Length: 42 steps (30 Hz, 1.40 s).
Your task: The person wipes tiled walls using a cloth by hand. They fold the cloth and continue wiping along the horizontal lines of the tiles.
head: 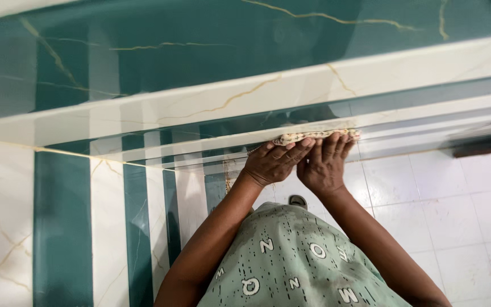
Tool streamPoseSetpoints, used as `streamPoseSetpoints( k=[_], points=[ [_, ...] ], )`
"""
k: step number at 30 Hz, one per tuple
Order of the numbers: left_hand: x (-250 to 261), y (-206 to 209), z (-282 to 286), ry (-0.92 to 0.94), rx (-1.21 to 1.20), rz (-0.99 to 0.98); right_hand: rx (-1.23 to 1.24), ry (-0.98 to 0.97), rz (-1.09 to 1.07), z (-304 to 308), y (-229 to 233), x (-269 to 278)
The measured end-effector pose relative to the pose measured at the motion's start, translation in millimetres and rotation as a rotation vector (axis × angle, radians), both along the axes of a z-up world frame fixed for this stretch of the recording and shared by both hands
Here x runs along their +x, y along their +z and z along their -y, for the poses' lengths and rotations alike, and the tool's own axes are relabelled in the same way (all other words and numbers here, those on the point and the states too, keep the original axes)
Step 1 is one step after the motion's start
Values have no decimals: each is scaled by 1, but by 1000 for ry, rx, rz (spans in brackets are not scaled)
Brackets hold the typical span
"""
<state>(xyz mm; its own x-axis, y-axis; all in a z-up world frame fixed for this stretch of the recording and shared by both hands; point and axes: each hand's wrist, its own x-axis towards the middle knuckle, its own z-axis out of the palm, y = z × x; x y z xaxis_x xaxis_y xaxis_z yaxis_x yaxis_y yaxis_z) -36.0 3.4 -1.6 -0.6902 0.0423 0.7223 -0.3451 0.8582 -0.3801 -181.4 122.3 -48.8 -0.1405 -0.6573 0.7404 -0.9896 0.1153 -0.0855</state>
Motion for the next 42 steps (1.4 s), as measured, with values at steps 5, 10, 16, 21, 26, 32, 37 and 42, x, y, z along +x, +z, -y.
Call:
streamPoseSetpoints(
  k=[5,10,16,21,26,32,37,42],
  points=[
    [-4,-24,-6,14,7,111,82,-45,65,-12,-20,5],
    [-9,7,-23,72,1,92,213,-127,37,-29,0,-2],
    [-42,34,-32,-31,-17,131,159,-169,163,-44,20,-29],
    [-44,16,-33,-22,-81,166,52,-124,241,-33,5,-10],
    [-30,-3,-35,-9,-56,178,137,-48,378,-38,6,10],
    [-42,17,-44,4,0,242,175,46,477,-46,31,-1],
    [-74,53,-57,-59,-7,157,-32,-104,297,-51,63,-30],
    [-75,43,-64,-48,-65,212,-26,-118,402,-58,63,-14]
  ],
)
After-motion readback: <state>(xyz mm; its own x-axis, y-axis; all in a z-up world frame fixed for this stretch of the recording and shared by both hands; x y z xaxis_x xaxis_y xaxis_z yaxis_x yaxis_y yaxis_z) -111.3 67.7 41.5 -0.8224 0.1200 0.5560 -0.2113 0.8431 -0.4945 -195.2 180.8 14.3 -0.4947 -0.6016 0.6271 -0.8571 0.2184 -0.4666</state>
